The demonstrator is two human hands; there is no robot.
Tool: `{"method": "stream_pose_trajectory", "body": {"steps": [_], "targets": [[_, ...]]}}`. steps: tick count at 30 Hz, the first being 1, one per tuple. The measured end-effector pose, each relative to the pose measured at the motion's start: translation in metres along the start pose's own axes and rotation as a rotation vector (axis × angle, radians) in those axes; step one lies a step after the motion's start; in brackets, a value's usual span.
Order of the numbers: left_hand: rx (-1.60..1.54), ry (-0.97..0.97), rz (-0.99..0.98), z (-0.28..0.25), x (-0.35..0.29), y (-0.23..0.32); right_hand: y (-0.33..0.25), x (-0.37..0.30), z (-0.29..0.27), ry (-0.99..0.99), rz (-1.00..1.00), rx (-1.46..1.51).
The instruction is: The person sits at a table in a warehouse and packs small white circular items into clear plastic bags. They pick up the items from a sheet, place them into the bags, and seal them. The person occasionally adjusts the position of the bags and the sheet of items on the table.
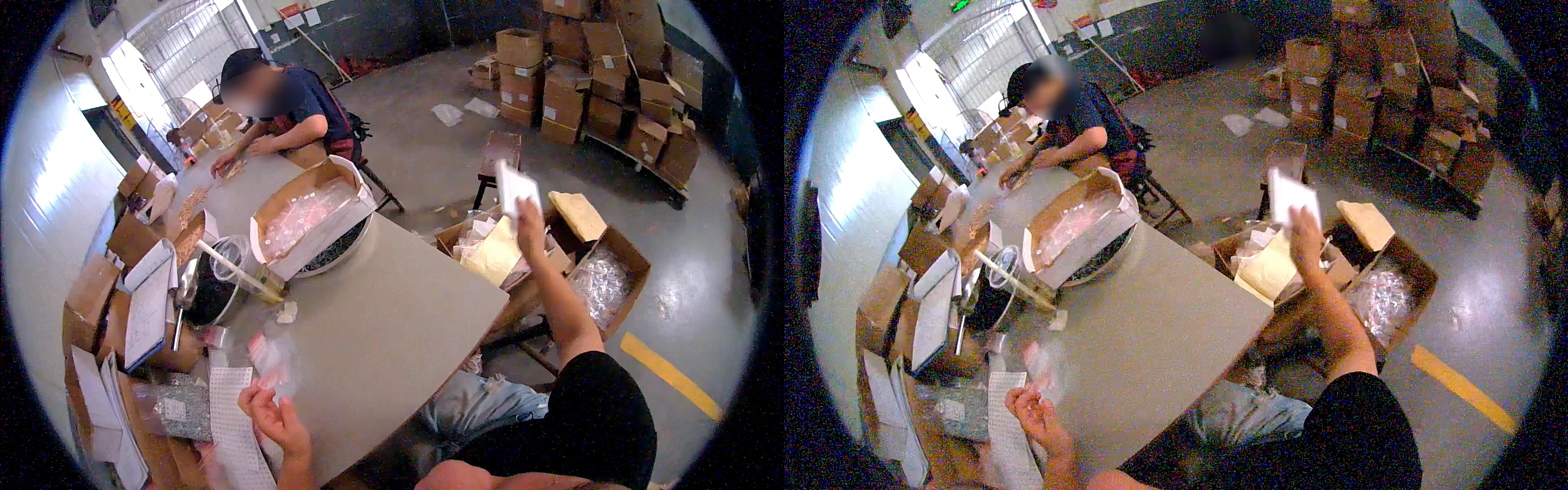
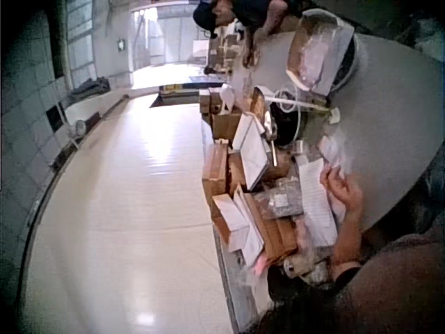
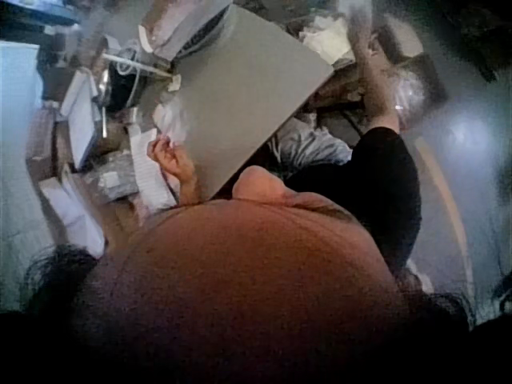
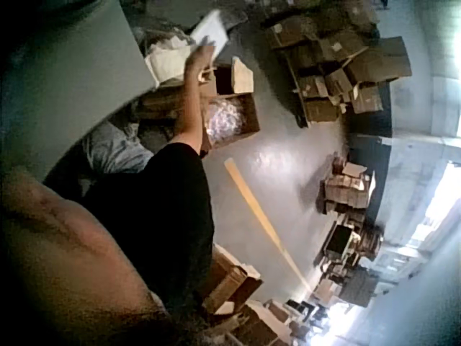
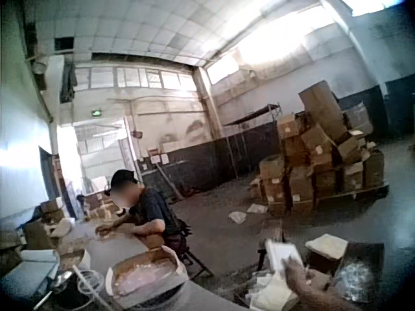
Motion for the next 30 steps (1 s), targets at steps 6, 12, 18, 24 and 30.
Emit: {"method": "stream_pose_trajectory", "body": {"steps": [6,12,18,24,30], "targets": [[0.019,0.117,-0.086,-0.030,0.007,0.013,-0.031,-0.119,0.078,-1.145,0.266,0.216],[0.316,0.363,-0.283,-0.117,0.020,0.023,0.029,-0.108,0.080,-1.038,0.458,0.529],[0.714,0.411,-0.347,-0.187,0.004,-0.040,-0.036,0.029,0.030,-0.408,-0.014,0.446],[0.432,0.589,-0.303,-0.182,0.013,-0.026,-0.254,0.101,-0.079,-0.337,-0.425,0.795],[0.258,0.729,-0.259,-0.195,-0.009,-0.010,-0.468,-0.002,-0.127,-0.921,-1.317,1.209]]}}
Point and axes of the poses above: each hand's wrist, its own x-axis towards the middle knuckle, its own z-axis out of the palm, y = z × x, the point moved 2 cm from there along x, towards the middle knuckle, and after that the axes turned 13 degrees about -z, right-handed, at the moved point
